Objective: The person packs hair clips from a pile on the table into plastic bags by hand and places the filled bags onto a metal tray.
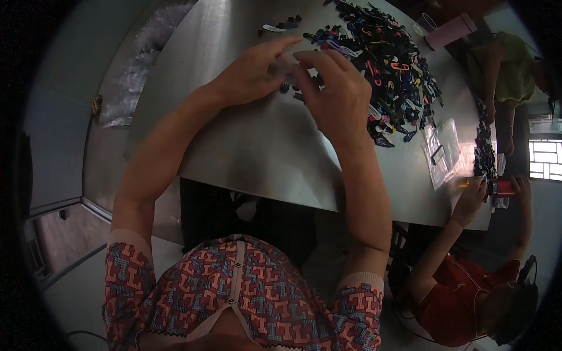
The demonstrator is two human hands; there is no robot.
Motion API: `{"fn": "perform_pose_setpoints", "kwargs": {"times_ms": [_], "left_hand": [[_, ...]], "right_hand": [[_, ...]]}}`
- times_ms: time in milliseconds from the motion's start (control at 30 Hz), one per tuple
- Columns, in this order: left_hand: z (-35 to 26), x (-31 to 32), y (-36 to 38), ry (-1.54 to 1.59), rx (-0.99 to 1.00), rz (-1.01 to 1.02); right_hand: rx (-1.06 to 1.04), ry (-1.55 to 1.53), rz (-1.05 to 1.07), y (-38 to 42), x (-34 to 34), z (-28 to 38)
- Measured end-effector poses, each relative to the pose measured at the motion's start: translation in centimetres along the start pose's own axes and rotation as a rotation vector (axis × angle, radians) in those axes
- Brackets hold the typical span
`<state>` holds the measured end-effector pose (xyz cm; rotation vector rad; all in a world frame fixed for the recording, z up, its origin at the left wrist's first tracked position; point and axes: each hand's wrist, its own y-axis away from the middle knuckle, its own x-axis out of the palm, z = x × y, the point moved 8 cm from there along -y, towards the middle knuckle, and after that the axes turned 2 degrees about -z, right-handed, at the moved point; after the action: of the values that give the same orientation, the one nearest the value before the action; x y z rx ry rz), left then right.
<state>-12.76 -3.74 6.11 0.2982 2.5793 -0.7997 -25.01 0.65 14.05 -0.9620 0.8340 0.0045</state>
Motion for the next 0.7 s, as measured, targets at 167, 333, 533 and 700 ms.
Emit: {"fn": "perform_pose_setpoints", "kwargs": {"times_ms": [167,333,533,700], "left_hand": [[-0.1,-0.6,-0.2,-0.058,0.005,-0.025],[0.3,-0.9,-0.2,-0.052,0.003,-0.025],[0.8,-1.1,-0.3,-0.073,0.002,-0.054],[0.9,-1.1,-0.2,-0.087,0.02,-0.068]], "right_hand": [[0.31,-0.008,0.186,-0.5,-1.5,-3.5],[0.327,0.058,0.533,0.7,-0.3,-5.0],[0.241,0.079,0.651,1.9,1.4,-4.6],[0.194,0.126,0.698,2.2,1.7,-5.2]]}}
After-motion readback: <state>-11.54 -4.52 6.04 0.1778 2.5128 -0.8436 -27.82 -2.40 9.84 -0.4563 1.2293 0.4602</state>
